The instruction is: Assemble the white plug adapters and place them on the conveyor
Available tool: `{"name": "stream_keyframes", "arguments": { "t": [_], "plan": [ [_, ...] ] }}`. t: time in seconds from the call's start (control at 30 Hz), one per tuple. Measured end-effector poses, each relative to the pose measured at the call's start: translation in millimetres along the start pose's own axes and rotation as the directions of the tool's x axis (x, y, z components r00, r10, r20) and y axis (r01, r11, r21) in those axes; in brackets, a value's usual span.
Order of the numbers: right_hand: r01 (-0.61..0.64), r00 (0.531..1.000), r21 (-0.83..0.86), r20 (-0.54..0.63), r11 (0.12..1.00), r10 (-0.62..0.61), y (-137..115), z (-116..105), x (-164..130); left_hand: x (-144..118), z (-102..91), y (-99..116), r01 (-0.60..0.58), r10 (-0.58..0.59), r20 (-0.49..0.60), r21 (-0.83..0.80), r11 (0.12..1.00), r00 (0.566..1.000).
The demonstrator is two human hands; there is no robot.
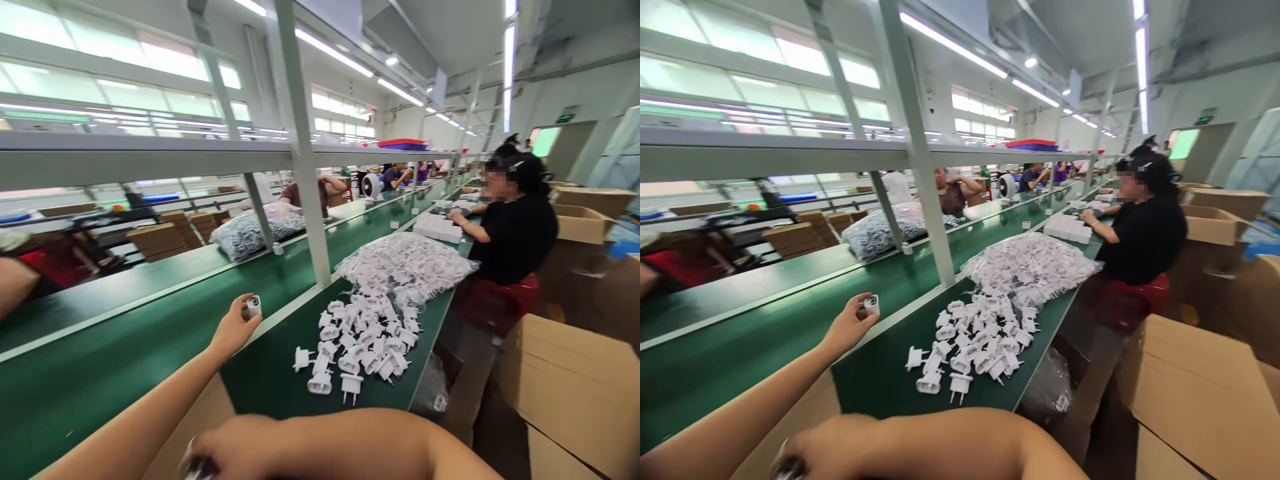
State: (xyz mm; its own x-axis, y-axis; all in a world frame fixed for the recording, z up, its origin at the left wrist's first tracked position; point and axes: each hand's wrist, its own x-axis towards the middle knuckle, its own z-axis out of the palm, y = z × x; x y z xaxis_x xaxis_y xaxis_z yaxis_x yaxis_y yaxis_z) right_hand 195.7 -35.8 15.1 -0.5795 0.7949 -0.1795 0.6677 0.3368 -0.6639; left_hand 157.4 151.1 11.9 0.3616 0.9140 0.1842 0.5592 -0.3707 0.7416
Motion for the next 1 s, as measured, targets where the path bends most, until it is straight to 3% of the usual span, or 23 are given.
{"name": "stream_keyframes", "arguments": {
  "t": [0.07,0.17,0.23,0.27,0.33,0.4,0.5,0.57,0.67,0.73,0.87,1.0],
  "plan": [
    [-0.001,0.998,-0.064,-0.069,0.998,-0.004,2.0,4.4,-0.3,-30.5,-21.6,-1.7,0.115,-0.117,0.007,-0.278,0.954,0.993],
    [0.016,0.980,-0.060,-0.197,0.998,-0.028,4.8,13.1,-5.2,-81.4,-58.2,-3.3,0.368,-0.320,0.194,-0.626,0.687,0.927],
    [0.034,0.970,-0.019,-0.241,0.999,-0.038,5.2,15.3,-9.7,-115.0,-80.6,-5.0,0.421,-0.321,0.282,-0.714,0.559,0.904],
    [0.047,0.965,0.001,-0.259,0.999,-0.045,5.0,14.6,-12.0,-130.7,-89.9,-6.3,0.406,-0.304,0.277,-0.724,0.558,0.911],
    [0.068,0.944,0.025,-0.324,0.997,-0.056,5.2,9.3,-15.8,-158.8,-103.4,-10.2,0.331,-0.276,0.193,-0.685,0.649,0.942],
    [0.063,0.891,0.045,-0.452,0.997,-0.036,8.2,0.2,-16.6,-180.6,-109.5,-15.5,0.251,-0.239,0.100,-0.589,0.768,0.966],
    [0.083,0.719,0.149,-0.694,0.985,0.044,19.2,-13.8,-10.0,-201.4,-106.0,-24.9,0.096,-0.112,-0.009,-0.451,0.887,0.994],
    [0.125,0.640,0.261,-0.758,0.957,0.124,26.3,-18.6,-3.5,-209.6,-97.9,-30.5,-0.029,0.015,-0.048,-0.319,0.947,0.999],
    [0.184,0.643,0.404,-0.739,0.896,0.201,27.2,-17.1,0.4,-217.3,-84.2,-35.6,-0.132,0.132,-0.008,-0.111,0.985,0.991],
    [0.220,0.657,0.376,-0.739,0.900,0.148,20.0,-12.8,-2.0,-219.7,-77.6,-37.9,-0.120,0.122,0.024,-0.082,0.989,0.992],
    [0.241,0.638,0.006,-0.754,0.970,-0.154,-1.4,-5.9,-9.4,-218.8,-74.3,-42.8,-0.069,0.069,-0.004,-0.151,0.986,0.998],
    [0.251,0.646,-0.235,-0.682,0.939,-0.343,-12.7,-2.0,-9.2,-216.1,-75.7,-46.1,-0.113,0.113,-0.013,-0.175,0.978,0.994]
  ]
}}
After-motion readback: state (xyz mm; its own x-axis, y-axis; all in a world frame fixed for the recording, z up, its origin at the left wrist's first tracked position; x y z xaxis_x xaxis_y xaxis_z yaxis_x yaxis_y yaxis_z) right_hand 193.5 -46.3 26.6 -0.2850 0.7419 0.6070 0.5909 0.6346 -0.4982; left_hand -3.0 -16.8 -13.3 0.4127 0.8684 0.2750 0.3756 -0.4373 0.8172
